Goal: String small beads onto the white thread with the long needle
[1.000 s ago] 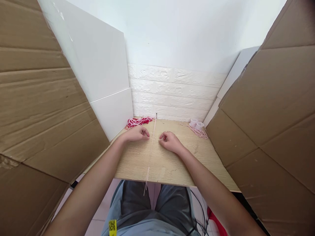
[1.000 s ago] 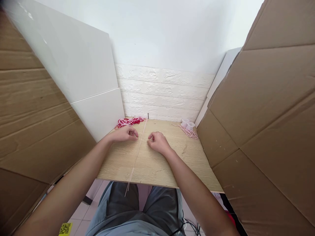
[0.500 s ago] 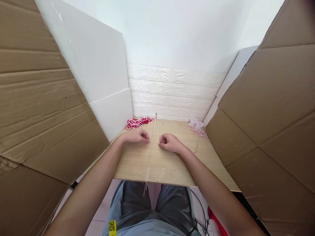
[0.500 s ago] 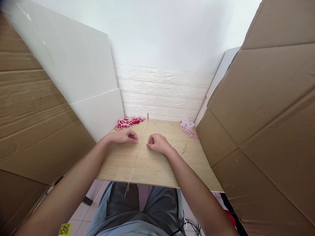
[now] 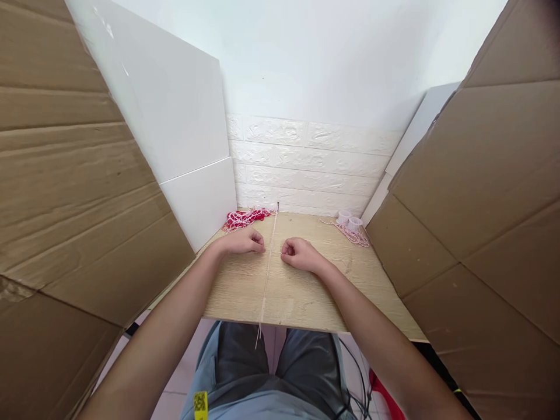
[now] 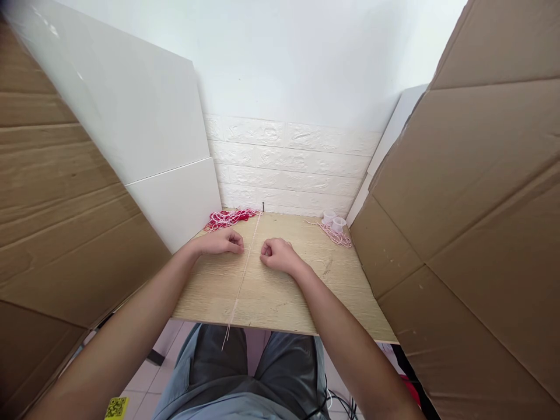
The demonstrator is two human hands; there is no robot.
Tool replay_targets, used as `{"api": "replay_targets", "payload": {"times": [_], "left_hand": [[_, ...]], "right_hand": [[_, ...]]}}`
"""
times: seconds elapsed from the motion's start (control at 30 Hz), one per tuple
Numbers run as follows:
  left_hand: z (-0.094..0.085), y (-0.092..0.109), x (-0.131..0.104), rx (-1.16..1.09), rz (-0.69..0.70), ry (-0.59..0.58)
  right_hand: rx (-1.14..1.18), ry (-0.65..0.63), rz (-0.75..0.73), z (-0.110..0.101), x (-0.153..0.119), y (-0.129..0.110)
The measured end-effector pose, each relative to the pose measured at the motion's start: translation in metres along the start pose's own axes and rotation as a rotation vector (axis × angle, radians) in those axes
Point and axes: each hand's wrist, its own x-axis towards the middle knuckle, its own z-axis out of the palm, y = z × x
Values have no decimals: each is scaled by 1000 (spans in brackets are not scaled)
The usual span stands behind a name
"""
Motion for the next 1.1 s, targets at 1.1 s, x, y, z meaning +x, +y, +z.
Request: {"api": "replay_targets", "payload": {"times": [1.1], "left_hand": [[13, 6, 5, -97, 65, 23]], "right_hand": [[-192, -36, -4, 14, 22, -11]]}}
